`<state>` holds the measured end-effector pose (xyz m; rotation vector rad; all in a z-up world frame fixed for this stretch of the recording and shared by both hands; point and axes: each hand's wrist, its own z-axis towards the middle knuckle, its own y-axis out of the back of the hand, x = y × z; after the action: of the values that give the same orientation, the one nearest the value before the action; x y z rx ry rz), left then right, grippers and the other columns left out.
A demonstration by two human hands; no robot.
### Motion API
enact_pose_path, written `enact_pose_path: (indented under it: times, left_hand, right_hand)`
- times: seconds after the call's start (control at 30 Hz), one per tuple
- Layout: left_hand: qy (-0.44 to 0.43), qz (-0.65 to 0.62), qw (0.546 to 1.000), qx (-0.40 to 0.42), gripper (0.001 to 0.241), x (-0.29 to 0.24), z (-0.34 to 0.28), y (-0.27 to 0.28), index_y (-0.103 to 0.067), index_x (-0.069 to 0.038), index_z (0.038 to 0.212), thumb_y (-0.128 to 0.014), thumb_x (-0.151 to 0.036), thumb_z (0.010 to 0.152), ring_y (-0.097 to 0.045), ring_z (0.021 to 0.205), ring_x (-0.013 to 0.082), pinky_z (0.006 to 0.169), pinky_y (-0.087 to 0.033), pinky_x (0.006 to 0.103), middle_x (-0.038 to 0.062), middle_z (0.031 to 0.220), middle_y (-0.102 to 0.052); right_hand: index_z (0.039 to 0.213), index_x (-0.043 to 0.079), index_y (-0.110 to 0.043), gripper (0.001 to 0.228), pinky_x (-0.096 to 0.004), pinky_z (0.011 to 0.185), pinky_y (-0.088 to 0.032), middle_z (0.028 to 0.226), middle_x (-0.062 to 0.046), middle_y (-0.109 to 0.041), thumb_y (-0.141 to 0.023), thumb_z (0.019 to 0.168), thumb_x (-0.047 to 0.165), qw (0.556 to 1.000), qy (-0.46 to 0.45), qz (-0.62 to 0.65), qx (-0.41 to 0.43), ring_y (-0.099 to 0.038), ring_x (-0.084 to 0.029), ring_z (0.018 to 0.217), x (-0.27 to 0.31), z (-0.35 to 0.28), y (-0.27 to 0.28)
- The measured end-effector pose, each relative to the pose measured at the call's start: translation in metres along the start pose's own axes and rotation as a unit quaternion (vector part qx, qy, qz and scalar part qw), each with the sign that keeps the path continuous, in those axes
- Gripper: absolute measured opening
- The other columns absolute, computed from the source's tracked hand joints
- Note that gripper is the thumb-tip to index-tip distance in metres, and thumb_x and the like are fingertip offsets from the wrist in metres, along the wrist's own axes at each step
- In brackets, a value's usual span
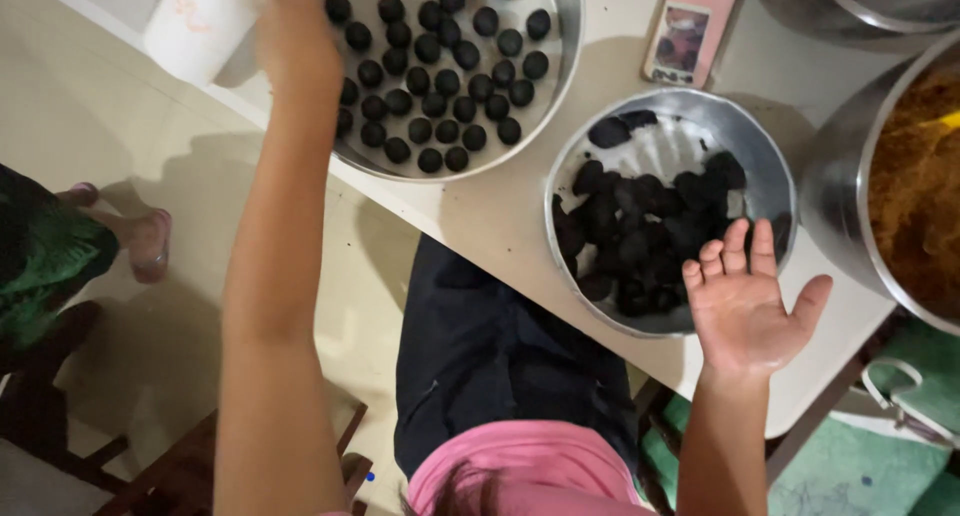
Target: Rolling pieces of dark dough into small spherical balls and placing them into a round metal tray.
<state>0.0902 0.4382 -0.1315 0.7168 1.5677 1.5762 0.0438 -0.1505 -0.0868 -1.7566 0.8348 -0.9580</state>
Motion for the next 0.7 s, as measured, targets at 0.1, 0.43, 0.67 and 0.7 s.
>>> enact_pose_path:
  times: [0.1, 0.43, 0.67, 0.7]
  left_hand:
    - [-0.017, -0.193, 0.969, -0.151, 0.047, -0.005, -0.057, 0.027, -0.065, 0.000, 0.134, -0.053, 0.017, 0.092, -0.069, 0.114, 0.0381, 0.092, -0.058, 0.0449, 0.022, 0.123, -0.069]
    - [0.115, -0.369, 0.903, -0.186, 0.034, -0.045, -0.289, 0.083, -0.060, -0.004, 0.133, -0.061, 0.011, 0.102, -0.066, 0.105, 0.0173, 0.076, -0.054, 0.0282, 0.012, 0.132, -0.059]
    - [0.046, -0.408, 0.884, -0.224, 0.032, -0.059, -0.306, 0.111, -0.057, -0.003, 0.134, -0.057, 0.012, 0.105, -0.066, 0.109, 0.0186, 0.088, -0.056, 0.0285, 0.013, 0.140, -0.051]
    - [0.021, -0.412, 0.882, -0.227, 0.031, -0.063, -0.307, 0.117, -0.057, -0.003, 0.134, -0.056, 0.011, 0.106, -0.066, 0.109, 0.0187, 0.090, -0.057, 0.0288, 0.013, 0.140, -0.051]
  right_hand:
    - [0.143, 0.002, -0.054, 0.076, -0.052, 0.115, -0.040, 0.145, -0.016, -0.062, -0.038, 0.111, 0.069, 1.000, 0.010, -0.007, -0.007, -0.056, -0.034, 0.121, 0.006, -0.003, 0.008]
    - [0.141, 0.011, -0.056, 0.041, -0.044, 0.106, -0.048, 0.144, -0.009, -0.063, -0.059, 0.109, 0.036, 0.880, 0.150, -0.450, -0.020, -0.060, -0.029, 0.124, 0.008, 0.052, 0.011]
    - [0.131, 0.014, -0.070, 0.041, -0.054, 0.107, -0.033, 0.134, -0.012, -0.064, -0.075, 0.095, 0.031, 0.313, 0.151, -0.934, 0.079, -0.051, -0.034, 0.127, -0.028, 0.094, -0.026]
    - [0.132, 0.014, -0.069, 0.045, -0.054, 0.107, -0.031, 0.134, -0.012, -0.062, -0.076, 0.091, 0.032, 0.281, 0.115, -0.947, 0.107, -0.048, -0.035, 0.127, -0.036, 0.096, -0.027]
